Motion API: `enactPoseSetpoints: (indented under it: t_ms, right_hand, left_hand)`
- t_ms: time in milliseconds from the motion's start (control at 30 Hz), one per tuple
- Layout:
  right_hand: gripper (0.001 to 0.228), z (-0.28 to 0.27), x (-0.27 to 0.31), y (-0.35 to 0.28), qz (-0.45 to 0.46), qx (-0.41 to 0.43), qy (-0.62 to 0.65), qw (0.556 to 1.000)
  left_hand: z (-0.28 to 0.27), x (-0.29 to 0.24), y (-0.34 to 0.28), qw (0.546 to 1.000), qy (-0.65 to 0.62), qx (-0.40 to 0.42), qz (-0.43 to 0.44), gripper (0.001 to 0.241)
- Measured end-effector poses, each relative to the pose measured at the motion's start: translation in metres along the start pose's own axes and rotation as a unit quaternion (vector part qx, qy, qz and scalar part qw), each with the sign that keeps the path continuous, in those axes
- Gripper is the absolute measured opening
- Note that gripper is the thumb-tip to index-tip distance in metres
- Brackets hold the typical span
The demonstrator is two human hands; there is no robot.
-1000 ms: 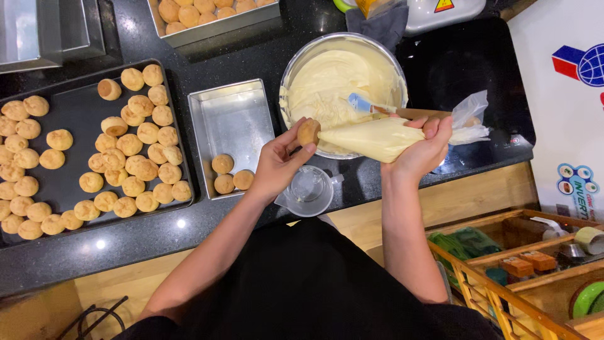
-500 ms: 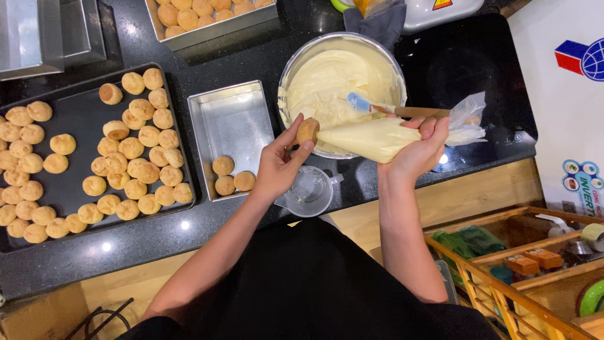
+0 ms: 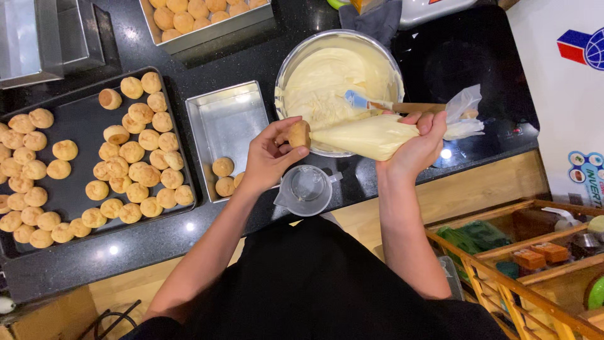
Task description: The person fills a piping bag with cream from a bowl, then pipes the cream into several small pastry shells, placing each one into a metal tray.
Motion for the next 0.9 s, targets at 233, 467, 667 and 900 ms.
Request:
enactPoseSetpoints:
  t_ms: [233,467,667,900]
  right_hand:
    - [0.039,-0.002,0.008,0.004,-0.004,-0.021,0.018,1.000]
    - [0.038,-0.013,0.013,0.008,-0.020,-0.005,0.013,1.000]
    - [0.039,-0.024,0.008,0.010,-0.012,0.002,0.027,1.000]
    - [0.040,-0.031,0.003,0.015,0.002,0.021,0.029,0.999]
  left_hand:
    - [-0.018,0.013,-0.004,0.999,-0.005,-0.048,-0.020,0.050]
    - [-0.049,0.046,-0.012,0.972,-0.094,-0.202,-0.079,0.043]
    - [-0.075,0.028,-0.019,0.968,0.141,-0.200,-0.045,0.045]
    - [-0.124,-0.004,-0.023,0.826,0.555,0.070,0.073,0.044]
Point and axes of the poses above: each hand's wrist, its own y-axis towards the middle knuckle, its own z-axis out of the palm, x = y × z, the point moved 2 cm from there along y, towards the middle knuckle, and after that the axes turned 6 degrees about -y, right-handed, at the moved point
